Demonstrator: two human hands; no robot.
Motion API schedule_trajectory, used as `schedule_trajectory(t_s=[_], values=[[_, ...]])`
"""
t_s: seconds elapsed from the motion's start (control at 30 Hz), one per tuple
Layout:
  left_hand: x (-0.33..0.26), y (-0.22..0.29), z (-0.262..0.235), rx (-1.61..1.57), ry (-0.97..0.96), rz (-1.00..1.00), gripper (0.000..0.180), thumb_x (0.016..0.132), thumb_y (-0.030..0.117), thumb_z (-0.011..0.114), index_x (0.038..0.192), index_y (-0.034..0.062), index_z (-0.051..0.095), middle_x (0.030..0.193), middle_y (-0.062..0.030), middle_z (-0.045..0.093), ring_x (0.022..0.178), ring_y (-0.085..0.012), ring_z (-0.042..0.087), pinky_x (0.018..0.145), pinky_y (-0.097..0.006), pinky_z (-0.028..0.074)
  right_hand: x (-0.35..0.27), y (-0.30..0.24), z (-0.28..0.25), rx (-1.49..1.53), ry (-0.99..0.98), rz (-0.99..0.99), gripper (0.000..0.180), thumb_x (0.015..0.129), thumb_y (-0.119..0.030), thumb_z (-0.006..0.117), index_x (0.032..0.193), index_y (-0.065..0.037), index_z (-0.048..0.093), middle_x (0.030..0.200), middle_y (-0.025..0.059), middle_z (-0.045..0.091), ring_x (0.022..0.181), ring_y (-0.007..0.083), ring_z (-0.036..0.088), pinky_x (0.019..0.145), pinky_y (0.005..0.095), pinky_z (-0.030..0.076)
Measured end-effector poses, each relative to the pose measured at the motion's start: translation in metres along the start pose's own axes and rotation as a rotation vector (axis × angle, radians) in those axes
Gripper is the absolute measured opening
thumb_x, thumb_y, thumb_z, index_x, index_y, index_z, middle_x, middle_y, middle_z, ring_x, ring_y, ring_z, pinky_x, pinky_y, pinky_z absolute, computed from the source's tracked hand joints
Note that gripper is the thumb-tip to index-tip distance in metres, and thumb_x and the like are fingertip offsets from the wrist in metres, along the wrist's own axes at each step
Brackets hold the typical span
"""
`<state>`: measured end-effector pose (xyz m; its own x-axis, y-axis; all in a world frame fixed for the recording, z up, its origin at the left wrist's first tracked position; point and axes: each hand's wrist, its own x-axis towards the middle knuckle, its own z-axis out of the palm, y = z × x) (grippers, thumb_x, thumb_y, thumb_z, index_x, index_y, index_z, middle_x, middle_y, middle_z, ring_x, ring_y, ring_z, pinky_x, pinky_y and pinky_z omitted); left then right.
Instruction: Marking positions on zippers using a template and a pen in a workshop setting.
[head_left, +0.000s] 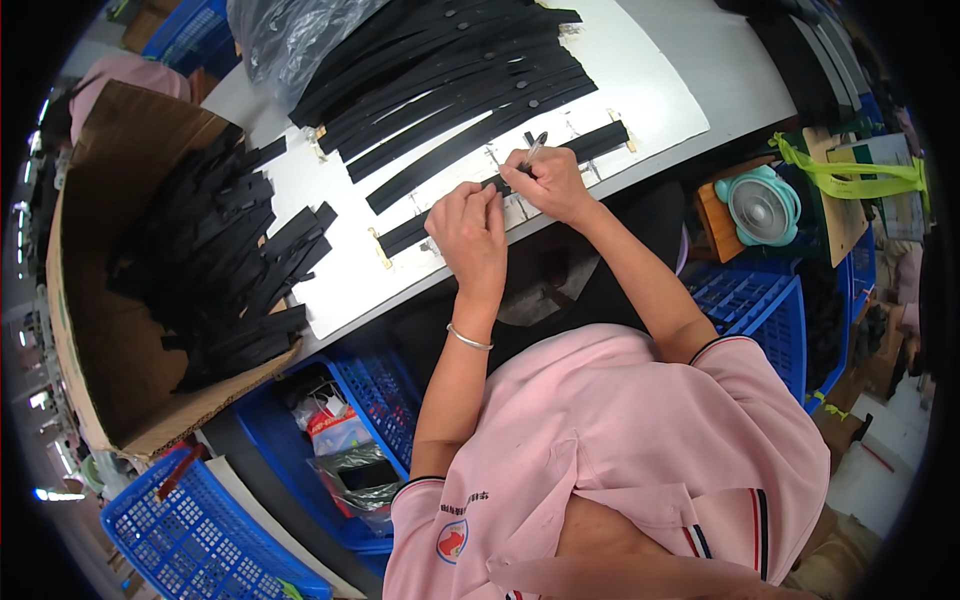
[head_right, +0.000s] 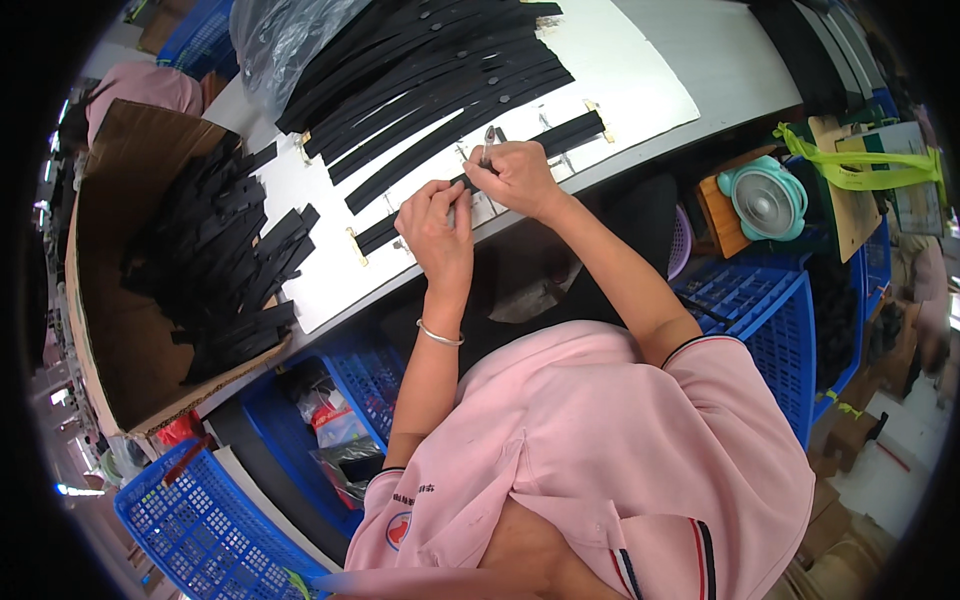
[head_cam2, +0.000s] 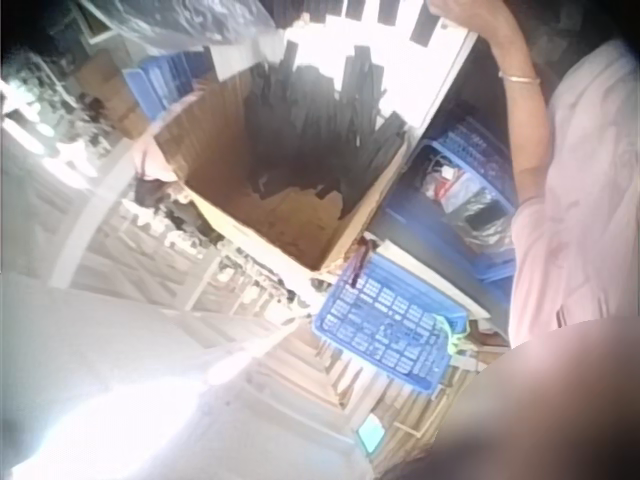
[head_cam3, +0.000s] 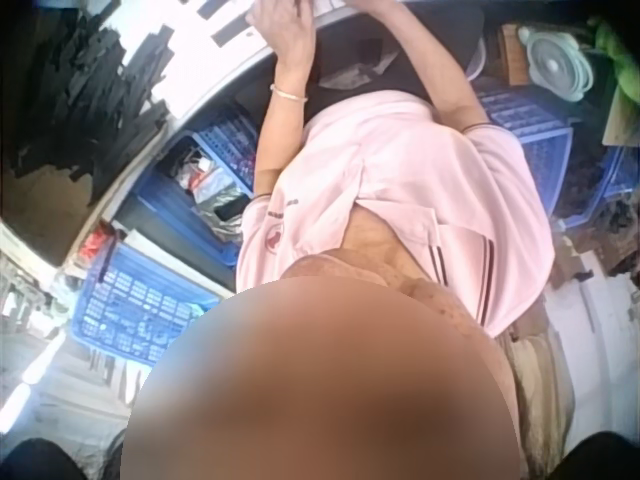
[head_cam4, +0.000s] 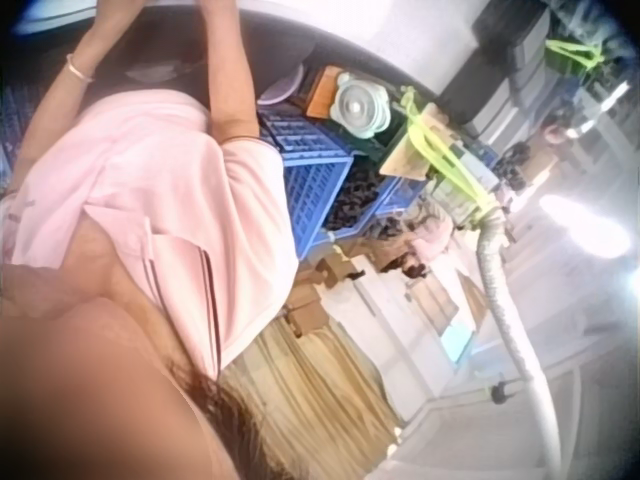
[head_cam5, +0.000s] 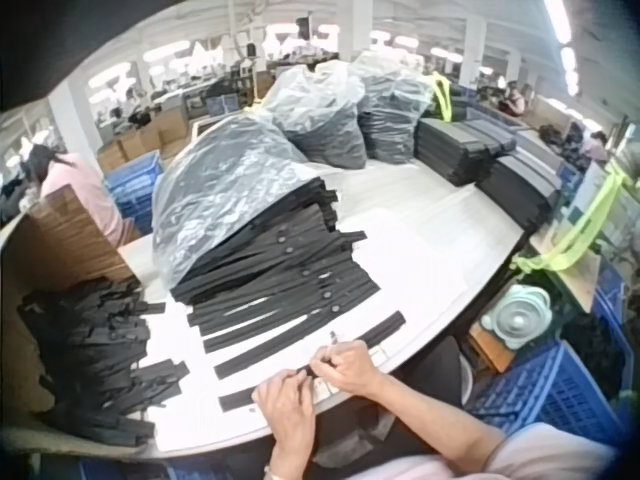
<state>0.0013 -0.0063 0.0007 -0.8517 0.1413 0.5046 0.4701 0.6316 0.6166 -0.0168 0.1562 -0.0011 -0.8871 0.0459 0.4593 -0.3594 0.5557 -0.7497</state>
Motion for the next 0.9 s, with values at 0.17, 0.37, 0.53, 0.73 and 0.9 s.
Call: schedule_trajectory(t_s=[0.17,0.37,0.53,0.73,0.9], values=[[-0.001,-0.002,0.001,0.037,-0.025,-0.008,0.01,0.088,0.011,0.077,0.097,0.0074,0.073,0.106,-0.0029,0.067,0.104,-0.0251,0.059,0.092,-0.04,0.04,-0.001,-0.004,-0.006,-0.005,-0.064,0.022,0.019,0.09,-0.013,0.069,0.076,0.0,0.069,0.068,0.0092,0.069,0.054,0.0226,0.063,0.054,0.0314,0.047],[-0.003,-0.002,-0.001,0.051,-0.039,0.0,0.012,0.088,0.011,0.077,0.1,0.008,0.075,0.106,-0.0026,0.067,0.103,-0.025,0.059,0.092,-0.04,0.04,0.002,-0.001,-0.054,0.368,0.154,0.375,0.022,0.098,-0.014,0.064,0.083,0.001,0.07,0.071,0.0005,0.068,0.065,0.0046,0.059,0.06,0.0223,0.046],[-0.002,0.001,0.0,0.062,-0.046,0.008,0.014,0.088,0.01,0.077,0.101,0.0073,0.074,0.106,-0.0034,0.067,0.102,-0.0253,0.059,0.091,-0.04,0.041,0.005,0.036,-0.086,0.235,0.224,0.414,0.025,0.1,-0.017,0.062,0.084,0.0,0.07,0.07,-0.0002,0.067,0.063,0.005,0.057,0.059,0.0228,0.045],[0.01,0.027,0.014,0.001,-0.085,0.041,0.016,0.088,0.008,0.075,0.103,0.0057,0.074,0.11,-0.0059,0.067,0.105,-0.0266,0.059,0.093,-0.04,0.041,-0.002,0.057,-0.084,0.135,0.114,0.368,0.023,0.1,-0.019,0.065,0.086,-0.002,0.07,0.067,0.0033,0.064,0.06,0.006,0.055,0.056,0.0271,0.043],[0.026,0.055,0.053,-0.116,-0.161,0.145,0.015,0.088,0.007,0.074,0.103,0.0033,0.076,0.111,-0.0073,0.067,0.108,-0.0282,0.058,0.098,-0.042,0.041,-0.001,0.059,-0.08,0.131,0.155,0.272,0.022,0.098,-0.019,0.067,0.086,-0.001,0.07,0.064,0.0082,0.062,0.055,0.0126,0.053,0.055,0.0302,0.043]])
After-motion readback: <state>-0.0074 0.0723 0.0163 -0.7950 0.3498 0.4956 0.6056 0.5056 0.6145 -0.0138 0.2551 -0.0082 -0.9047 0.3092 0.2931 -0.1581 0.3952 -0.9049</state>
